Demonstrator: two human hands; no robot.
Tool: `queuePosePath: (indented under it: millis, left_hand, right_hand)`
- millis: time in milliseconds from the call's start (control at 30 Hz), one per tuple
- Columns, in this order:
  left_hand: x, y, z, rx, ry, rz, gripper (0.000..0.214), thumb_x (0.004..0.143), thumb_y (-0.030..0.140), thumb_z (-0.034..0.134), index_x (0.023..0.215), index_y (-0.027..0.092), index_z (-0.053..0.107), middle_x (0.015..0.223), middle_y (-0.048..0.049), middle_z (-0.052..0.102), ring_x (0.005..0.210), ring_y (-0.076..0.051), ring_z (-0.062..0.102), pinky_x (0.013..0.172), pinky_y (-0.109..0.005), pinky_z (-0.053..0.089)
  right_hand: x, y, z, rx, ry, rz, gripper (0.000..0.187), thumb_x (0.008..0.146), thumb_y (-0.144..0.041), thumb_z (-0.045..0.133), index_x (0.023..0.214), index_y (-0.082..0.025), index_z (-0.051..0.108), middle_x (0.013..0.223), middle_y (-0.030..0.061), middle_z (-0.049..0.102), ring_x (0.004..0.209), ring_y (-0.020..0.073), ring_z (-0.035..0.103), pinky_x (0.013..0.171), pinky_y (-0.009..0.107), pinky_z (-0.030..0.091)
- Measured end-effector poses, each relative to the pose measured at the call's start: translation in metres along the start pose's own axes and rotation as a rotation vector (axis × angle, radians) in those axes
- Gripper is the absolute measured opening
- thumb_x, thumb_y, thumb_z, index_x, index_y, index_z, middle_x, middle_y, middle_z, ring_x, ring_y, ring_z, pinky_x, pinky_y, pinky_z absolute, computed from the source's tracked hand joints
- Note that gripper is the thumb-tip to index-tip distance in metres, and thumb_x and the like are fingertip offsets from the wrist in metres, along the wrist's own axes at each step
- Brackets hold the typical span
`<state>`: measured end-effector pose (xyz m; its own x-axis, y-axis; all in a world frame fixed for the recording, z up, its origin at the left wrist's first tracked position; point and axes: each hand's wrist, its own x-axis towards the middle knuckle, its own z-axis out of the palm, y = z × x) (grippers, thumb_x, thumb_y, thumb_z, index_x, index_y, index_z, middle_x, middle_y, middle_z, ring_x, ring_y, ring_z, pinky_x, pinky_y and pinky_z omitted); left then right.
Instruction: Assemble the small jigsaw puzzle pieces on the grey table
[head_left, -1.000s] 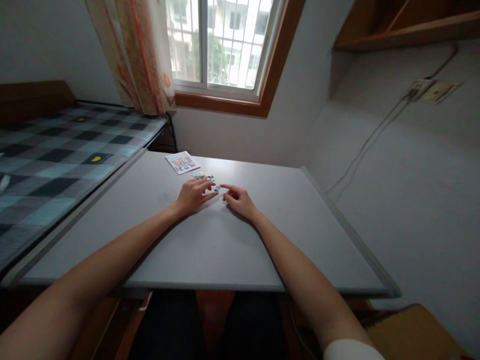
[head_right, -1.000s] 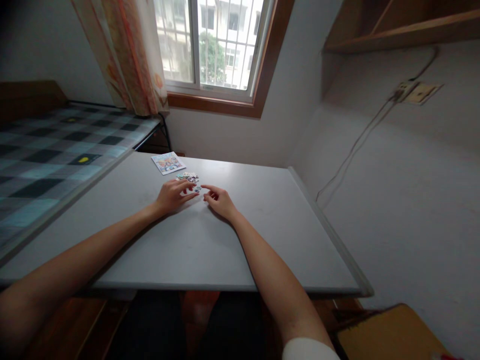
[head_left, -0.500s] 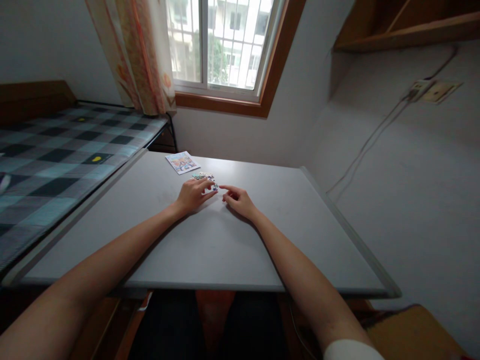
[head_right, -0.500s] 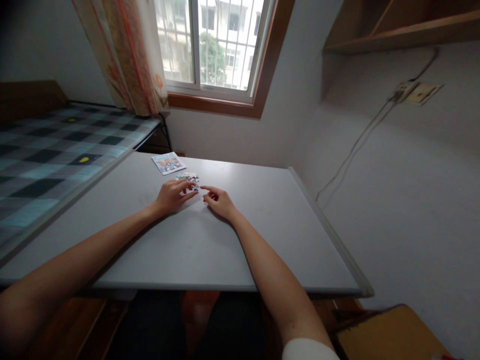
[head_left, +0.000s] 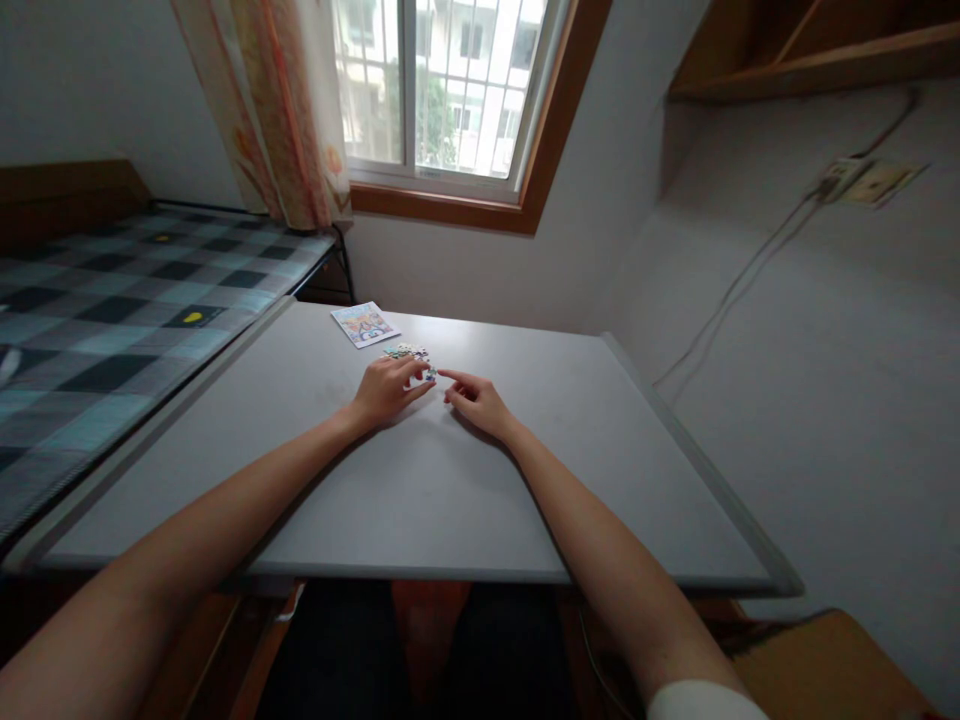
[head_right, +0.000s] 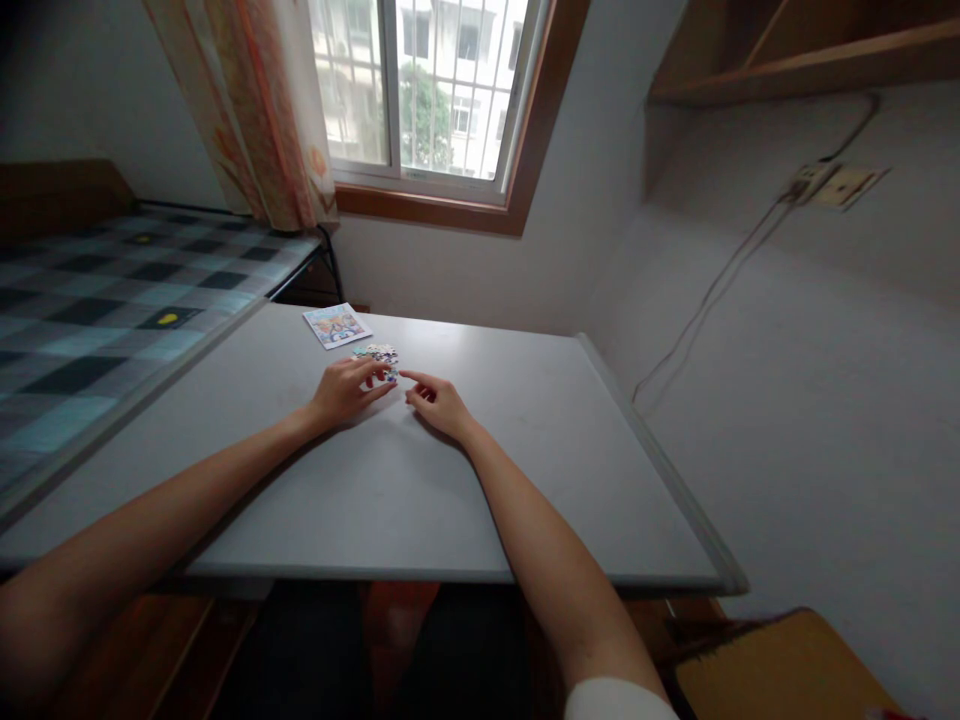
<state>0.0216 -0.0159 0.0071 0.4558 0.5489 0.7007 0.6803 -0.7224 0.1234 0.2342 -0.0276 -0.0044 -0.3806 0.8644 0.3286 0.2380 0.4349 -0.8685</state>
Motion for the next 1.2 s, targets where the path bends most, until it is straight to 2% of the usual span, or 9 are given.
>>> queuePosePath:
  millis: [500, 800, 1200]
  left_hand:
    - [0.0002, 0.0004, -0.0011, -0.005, -0.032, 0.010, 0.025, 0.092, 0.038, 0.057, 0.105, 0.018, 0.064, 0.080, -0.0012, 0.071, 0.060, -0.013, 0.060, 0.068, -0.029, 0.045]
    - [-0.0022, -0.0039, 0.0040, 0.024, -0.041, 0.016, 0.026, 0.091, 0.026, 0.056, 0.114, 0.019, 0.063, 0.084, -0.0024, 0.072, 0.063, -0.014, 0.062, 0.067, -0.028, 0.046]
    - [-0.0005, 0.0008, -0.0003, 0.024, -0.061, -0.011, 0.027, 0.089, 0.022, 0.054, 0.113, 0.018, 0.065, 0.082, -0.0036, 0.071, 0.060, -0.014, 0.059, 0.065, -0.028, 0.046]
  right_hand:
    - [0.0001, -0.0016, -0.0007, -0.007, -0.025, 0.017, 0.048, 0.081, -0.026, 0.055, 0.127, -0.013, 0.062, 0.073, 0.0006, 0.066, 0.057, 0.0072, 0.049, 0.057, 0.020, 0.042]
    - [0.0001, -0.0026, -0.0008, -0.021, -0.028, 0.029, 0.049, 0.082, -0.027, 0.055, 0.129, -0.013, 0.061, 0.073, 0.0008, 0.066, 0.056, 0.0072, 0.049, 0.057, 0.020, 0.042]
    - [0.0008, -0.0004, -0.0006, 0.006, -0.024, 0.028, 0.052, 0.081, -0.025, 0.056, 0.131, -0.013, 0.058, 0.074, 0.0009, 0.067, 0.058, 0.0077, 0.051, 0.059, 0.020, 0.043]
